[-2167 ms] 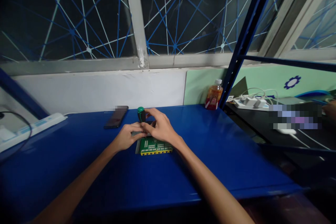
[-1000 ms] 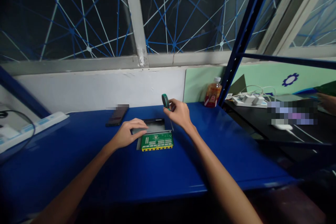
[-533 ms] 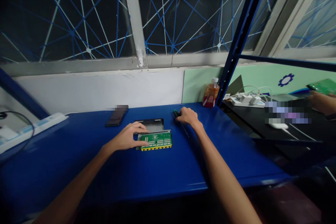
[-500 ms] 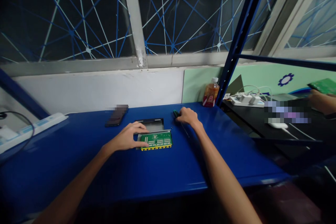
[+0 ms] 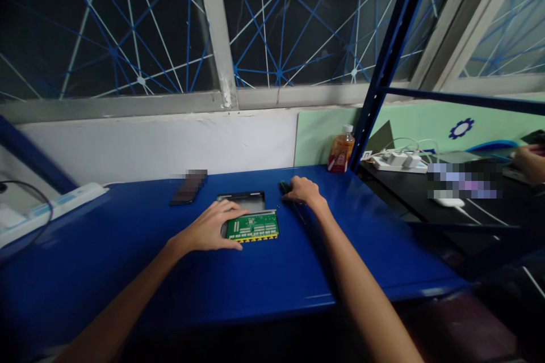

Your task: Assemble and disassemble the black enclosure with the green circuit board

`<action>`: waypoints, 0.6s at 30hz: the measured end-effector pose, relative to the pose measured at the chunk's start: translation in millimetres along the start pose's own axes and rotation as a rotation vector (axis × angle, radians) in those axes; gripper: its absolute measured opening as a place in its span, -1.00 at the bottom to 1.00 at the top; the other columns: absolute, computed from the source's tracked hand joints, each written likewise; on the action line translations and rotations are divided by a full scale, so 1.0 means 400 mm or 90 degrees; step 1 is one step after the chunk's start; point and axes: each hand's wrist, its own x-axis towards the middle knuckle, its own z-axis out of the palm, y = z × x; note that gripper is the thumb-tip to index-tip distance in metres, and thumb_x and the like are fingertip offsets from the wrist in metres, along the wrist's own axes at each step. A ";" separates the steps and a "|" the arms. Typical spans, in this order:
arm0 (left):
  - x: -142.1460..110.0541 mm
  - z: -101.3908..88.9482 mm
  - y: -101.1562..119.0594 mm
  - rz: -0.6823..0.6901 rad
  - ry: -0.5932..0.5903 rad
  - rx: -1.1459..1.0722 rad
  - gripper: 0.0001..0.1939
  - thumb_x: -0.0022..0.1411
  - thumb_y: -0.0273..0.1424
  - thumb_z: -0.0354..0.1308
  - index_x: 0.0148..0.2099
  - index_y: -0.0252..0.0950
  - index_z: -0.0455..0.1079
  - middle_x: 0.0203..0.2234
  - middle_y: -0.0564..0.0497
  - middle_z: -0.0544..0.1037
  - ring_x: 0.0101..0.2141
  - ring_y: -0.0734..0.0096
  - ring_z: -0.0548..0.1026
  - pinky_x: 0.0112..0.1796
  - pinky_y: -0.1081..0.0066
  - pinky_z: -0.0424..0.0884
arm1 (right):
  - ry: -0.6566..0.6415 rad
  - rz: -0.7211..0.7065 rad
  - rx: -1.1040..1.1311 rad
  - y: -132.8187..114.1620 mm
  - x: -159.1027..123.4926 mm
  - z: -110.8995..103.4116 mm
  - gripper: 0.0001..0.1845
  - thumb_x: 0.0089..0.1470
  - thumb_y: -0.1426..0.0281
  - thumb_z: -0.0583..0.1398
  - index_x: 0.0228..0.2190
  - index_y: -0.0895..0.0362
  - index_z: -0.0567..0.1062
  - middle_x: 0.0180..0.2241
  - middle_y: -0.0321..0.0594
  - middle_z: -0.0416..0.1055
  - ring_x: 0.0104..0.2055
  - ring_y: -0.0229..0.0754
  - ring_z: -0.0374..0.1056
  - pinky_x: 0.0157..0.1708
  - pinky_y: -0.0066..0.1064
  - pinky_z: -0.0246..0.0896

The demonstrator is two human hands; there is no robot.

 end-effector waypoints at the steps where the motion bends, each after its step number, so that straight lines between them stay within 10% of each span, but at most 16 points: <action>1: 0.001 0.001 0.000 -0.004 0.003 -0.002 -0.18 -0.03 0.09 0.22 0.23 -0.13 0.22 -0.03 -0.12 0.40 -0.03 0.02 0.33 0.00 0.08 0.15 | -0.009 -0.002 0.003 -0.001 -0.003 -0.003 -0.54 -0.16 0.06 0.29 -0.26 0.09 0.55 -0.46 -0.17 0.52 -0.44 -0.11 0.46 -0.45 -0.39 0.24; 9: 0.003 0.005 -0.010 -0.010 0.066 -0.041 -0.26 -0.07 0.00 0.27 0.14 -0.19 0.34 -0.05 -0.13 0.48 -0.05 0.03 0.39 -0.03 0.12 0.22 | -0.010 -0.009 0.006 0.001 -0.009 -0.010 -0.41 -0.10 -0.04 0.22 -0.13 0.09 0.50 -0.58 -0.23 0.48 -0.51 -0.11 0.45 -0.48 -0.38 0.22; 18: 0.004 -0.011 0.000 -0.010 0.089 -0.090 -0.30 -0.09 -0.03 0.31 0.09 -0.24 0.41 -0.08 -0.16 0.53 -0.06 0.01 0.41 -0.03 0.11 0.26 | 0.096 0.002 -0.008 0.023 0.001 -0.003 -0.30 -0.09 -0.08 0.19 0.00 0.08 0.41 -0.11 0.00 0.48 -0.10 0.11 0.42 -0.27 -0.23 0.26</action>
